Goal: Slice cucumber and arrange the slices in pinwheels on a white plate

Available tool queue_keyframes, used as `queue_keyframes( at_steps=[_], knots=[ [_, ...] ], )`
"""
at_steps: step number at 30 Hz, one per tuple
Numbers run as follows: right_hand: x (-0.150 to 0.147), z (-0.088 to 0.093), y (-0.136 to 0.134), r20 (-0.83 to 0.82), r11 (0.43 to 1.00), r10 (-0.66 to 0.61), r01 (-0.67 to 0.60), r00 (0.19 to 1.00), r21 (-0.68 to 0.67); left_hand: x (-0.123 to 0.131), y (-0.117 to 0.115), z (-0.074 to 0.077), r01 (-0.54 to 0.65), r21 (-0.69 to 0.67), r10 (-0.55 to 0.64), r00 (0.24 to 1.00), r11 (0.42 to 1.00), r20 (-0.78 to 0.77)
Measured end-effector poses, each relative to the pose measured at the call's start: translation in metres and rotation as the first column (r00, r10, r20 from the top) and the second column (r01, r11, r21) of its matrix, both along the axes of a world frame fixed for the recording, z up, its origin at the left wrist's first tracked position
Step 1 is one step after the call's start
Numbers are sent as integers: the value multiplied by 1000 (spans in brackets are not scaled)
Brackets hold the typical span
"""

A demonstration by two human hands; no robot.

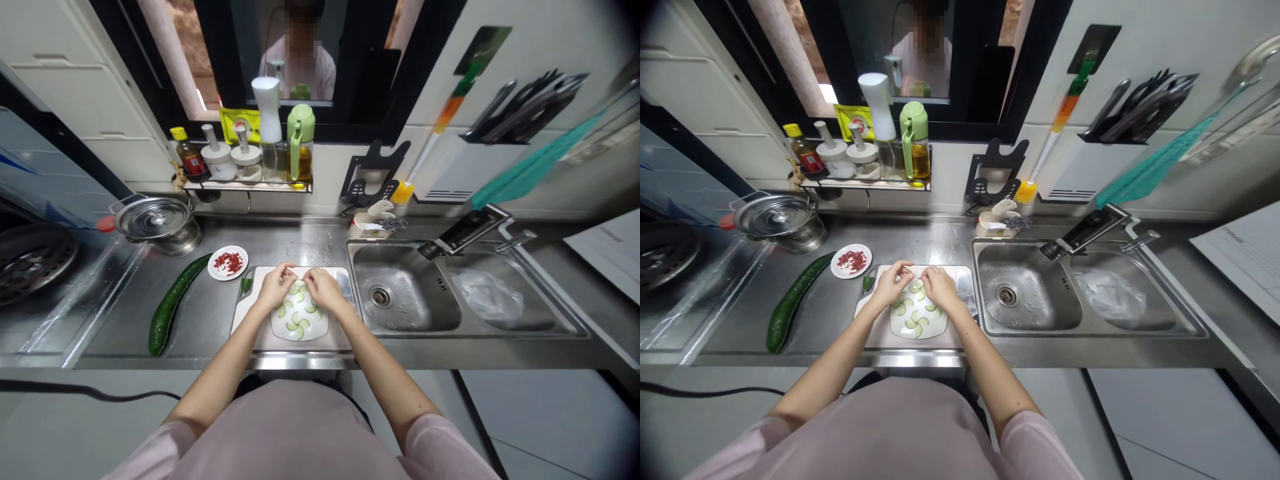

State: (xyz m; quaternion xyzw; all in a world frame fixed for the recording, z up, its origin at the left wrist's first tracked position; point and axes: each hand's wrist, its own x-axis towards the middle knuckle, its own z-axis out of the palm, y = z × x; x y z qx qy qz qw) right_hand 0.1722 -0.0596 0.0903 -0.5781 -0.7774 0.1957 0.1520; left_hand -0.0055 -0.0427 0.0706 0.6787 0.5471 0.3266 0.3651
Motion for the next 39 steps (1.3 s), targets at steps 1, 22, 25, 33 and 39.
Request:
queue_keyframes(
  at_steps=[1, 22, 25, 33, 39],
  knots=[
    [1, -5, 1, 29, 1000, -2, 3, 1000, -23, -1, 1, -4, -43, -4, 43, 997, 999, -66],
    [-16, -51, 8, 293, 988, 78, -36, 953, -147, 20, 7, -48, 4, -104, -59, 844, 995, -533],
    [-17, -52, 8, 296, 987, 86, -41, 951, -155, 21, 7, -50, 5, -112, -66, 837, 994, -543],
    [-18, -54, 10, 314, 985, 93, -40, 945, -169, 22, 9, -55, 9, -110, -67, 839, 994, -540],
    [-18, -56, 12, 306, 986, 90, -42, 948, -161, 22, 10, -58, 8, -111, -67, 839, 994, -540]
  ],
)
